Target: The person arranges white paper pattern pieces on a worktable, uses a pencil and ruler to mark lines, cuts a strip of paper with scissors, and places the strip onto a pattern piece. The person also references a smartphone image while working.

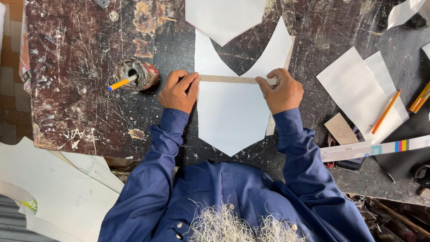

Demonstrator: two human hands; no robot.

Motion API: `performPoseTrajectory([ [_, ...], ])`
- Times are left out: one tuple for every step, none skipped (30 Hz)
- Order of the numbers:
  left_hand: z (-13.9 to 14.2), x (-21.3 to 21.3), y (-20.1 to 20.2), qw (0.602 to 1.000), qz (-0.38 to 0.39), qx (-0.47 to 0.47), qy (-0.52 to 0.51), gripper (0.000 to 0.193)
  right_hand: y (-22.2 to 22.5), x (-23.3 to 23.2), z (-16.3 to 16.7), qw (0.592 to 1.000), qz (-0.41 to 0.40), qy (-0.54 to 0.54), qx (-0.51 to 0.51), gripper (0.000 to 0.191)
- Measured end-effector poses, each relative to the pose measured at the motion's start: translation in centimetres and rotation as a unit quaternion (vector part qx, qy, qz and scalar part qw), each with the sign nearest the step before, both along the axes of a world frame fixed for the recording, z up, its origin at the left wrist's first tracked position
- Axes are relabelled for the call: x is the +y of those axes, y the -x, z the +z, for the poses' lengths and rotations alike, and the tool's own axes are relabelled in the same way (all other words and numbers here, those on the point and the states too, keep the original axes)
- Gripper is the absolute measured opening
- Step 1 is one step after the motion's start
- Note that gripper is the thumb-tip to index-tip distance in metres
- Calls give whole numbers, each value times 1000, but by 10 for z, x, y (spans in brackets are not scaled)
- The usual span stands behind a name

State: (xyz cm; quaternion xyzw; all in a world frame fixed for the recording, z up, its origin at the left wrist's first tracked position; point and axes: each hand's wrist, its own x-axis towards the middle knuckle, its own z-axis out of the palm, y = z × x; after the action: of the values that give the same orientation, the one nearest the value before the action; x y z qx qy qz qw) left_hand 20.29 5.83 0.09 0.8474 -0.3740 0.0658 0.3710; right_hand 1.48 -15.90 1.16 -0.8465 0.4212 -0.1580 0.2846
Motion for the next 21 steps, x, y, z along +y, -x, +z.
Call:
performPoseTrajectory([
  [0,0,0,1000,-1,3,1,14,1,-1,0,1000,-3,-11,2,30],
  [-1,1,0,1000,-2,6,2,14,2,-3,0,1000,-6,-23,5,28],
  [-1,1,-1,1000,-3,9,3,14,4,-5,0,999,-10,-34,8,25],
  [-1,1,-1,1000,-2,11,2,14,6,-6,1,999,-5,-40,-26,22],
  [-1,2,-1,1000,-2,13,1,14,8,-6,1,997,-1,-45,-60,20],
  [-2,2,-1,1000,-2,15,0,14,11,-6,1,994,3,-50,-93,18],
  [-2,2,-1,1000,-4,12,1,14,12,-6,1,994,-2,-54,-90,18],
  [-2,2,-1,1000,-6,8,2,14,13,-5,1,994,-7,-58,-87,17],
  [-2,1,-1,1000,-8,5,4,14,14,-4,2,994,-12,-63,-85,17],
  [-2,1,-1,1000,-9,5,4,14,14,-4,3,994,-15,-67,-90,17],
  [-2,1,-1,1000,-8,6,4,14,15,-3,4,993,-17,-73,-94,16],
  [-2,1,-1,1000,-8,7,4,14,15,-2,4,992,-20,-79,-99,16],
  [-1,1,-1,1000,-8,6,5,14,14,-2,5,991,-23,-83,-103,16],
  [-1,1,-1,1000,-8,6,6,14,14,-1,6,990,-26,-87,-108,16],
  [-1,1,-1,1000,-8,5,7,14,14,-1,6,989,-29,-91,-113,16],
  [-1,2,-1,1000,-8,4,9,14,13,-1,6,989,-29,-85,-114,17],
  [-1,2,-1,1000,-8,3,10,14,13,-1,5,990,-29,-80,-115,18],
  [-2,2,-1,1000,-9,2,12,15,12,-1,5,990,-28,-74,-116,18],
  [-2,2,-1,1000,-9,3,12,14,12,-1,4,989,-30,-78,-119,19],
  [-3,2,-1,1000,-9,5,12,14,13,-2,3,989,-33,-83,-122,19],
  [-3,2,-1,1000,-9,7,11,14,13,-2,2,988,-35,-88,-124,19],
])
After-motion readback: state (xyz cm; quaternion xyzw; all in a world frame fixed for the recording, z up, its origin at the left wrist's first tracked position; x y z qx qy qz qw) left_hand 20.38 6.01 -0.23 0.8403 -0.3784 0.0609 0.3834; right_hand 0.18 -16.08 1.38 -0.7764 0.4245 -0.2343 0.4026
